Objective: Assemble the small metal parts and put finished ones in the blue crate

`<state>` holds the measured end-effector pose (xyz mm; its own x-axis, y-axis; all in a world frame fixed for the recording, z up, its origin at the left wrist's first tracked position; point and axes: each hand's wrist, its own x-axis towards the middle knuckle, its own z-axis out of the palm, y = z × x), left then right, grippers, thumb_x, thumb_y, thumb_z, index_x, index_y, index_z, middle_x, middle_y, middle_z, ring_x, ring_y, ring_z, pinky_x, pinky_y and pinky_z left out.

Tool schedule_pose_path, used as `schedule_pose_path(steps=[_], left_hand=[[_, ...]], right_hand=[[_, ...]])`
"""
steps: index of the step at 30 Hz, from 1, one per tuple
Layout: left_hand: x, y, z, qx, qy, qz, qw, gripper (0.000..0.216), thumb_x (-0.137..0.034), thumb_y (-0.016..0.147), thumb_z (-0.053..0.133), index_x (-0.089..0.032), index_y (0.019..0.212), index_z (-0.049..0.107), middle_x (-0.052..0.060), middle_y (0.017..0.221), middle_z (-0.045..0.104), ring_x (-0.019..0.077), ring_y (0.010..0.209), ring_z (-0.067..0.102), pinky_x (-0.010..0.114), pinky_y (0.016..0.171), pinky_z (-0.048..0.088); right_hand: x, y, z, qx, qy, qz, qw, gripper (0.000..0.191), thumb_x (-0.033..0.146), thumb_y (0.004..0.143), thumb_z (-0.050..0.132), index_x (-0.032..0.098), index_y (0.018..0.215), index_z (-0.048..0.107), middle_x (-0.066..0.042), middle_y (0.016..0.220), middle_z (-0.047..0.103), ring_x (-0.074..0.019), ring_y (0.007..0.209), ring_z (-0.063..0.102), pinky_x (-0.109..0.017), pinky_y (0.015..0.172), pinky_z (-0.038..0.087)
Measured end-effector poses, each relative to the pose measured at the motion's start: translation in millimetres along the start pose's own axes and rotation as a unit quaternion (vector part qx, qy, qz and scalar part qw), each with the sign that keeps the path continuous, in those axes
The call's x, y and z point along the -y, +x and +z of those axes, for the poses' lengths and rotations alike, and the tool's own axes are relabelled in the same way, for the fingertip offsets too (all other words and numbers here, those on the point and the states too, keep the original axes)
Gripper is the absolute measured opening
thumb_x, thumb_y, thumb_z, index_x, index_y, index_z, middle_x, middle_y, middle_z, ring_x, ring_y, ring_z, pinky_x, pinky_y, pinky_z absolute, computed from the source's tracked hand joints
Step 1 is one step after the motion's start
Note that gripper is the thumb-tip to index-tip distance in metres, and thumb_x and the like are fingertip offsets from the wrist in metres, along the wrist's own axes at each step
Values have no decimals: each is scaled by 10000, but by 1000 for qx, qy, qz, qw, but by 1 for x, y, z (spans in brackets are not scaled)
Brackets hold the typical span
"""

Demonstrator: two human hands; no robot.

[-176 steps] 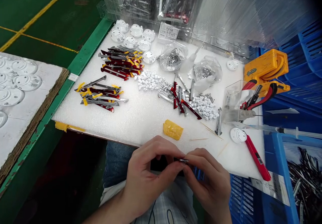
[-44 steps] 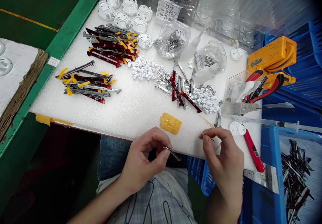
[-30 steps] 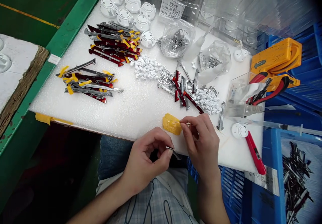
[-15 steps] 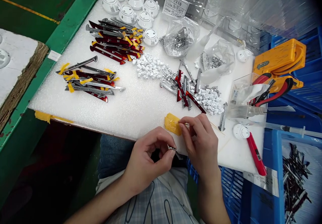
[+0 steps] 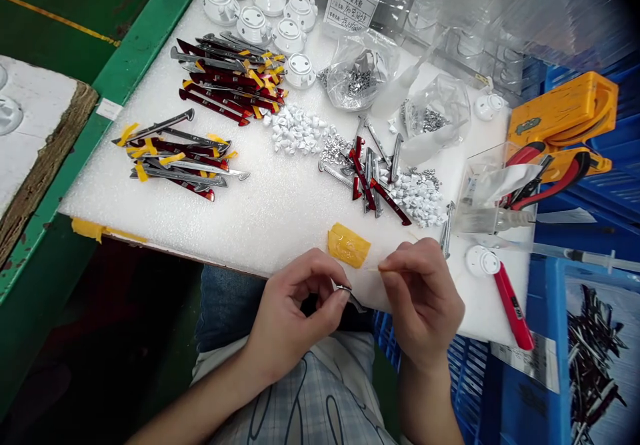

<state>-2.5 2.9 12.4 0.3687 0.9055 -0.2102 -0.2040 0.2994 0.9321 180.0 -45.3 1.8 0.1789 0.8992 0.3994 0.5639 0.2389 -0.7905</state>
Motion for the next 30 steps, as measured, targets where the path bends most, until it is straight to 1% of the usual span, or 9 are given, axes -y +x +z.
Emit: schedule_pose_path(steps=[3,6,13,25,30], left_hand=[[-1,0,0,-3,8,-2,1000,103,-106,827,750,-201,790,761,-24,767,695,84,591,610,153,550,509],[0,-1,0,-4,18,-2,1000,105,-110,828,753,-207,788,762,-29,749,687,88,584,608,165,551,516],[1,-1,1,-5,30,0,1000,102,-132,844,762,-217,788,758,-25,752,696,100,575,604,193,541,521],[-1,-1,2,-8,34,0,999,99,-128,844,761,-213,794,767,-27,753,694,96,581,609,185,546,522],[0,-1,0,-8,30,2,1000,100,-124,835,759,-214,793,767,-27,755,695,94,580,611,179,543,520]], right_hand=[[-2,-6,-1,19,28,-18,999,124,221,1132,656,271,1064,748,-15,867,665,-211,754,550,-375,653,459],[-1,-7,0,29,42,-30,998,130,179,1108,652,265,1072,743,-17,861,656,-211,758,548,-376,647,462],[2,-4,2,40,25,-43,998,160,133,1074,639,269,1073,724,-13,862,630,-206,740,539,-366,623,443],[3,-2,3,44,19,-53,997,232,62,1008,645,269,1086,718,-2,854,651,-194,717,544,-362,592,449],[3,-3,3,44,19,-54,997,194,94,1044,642,271,1083,710,-9,856,639,-200,715,535,-361,595,443]])
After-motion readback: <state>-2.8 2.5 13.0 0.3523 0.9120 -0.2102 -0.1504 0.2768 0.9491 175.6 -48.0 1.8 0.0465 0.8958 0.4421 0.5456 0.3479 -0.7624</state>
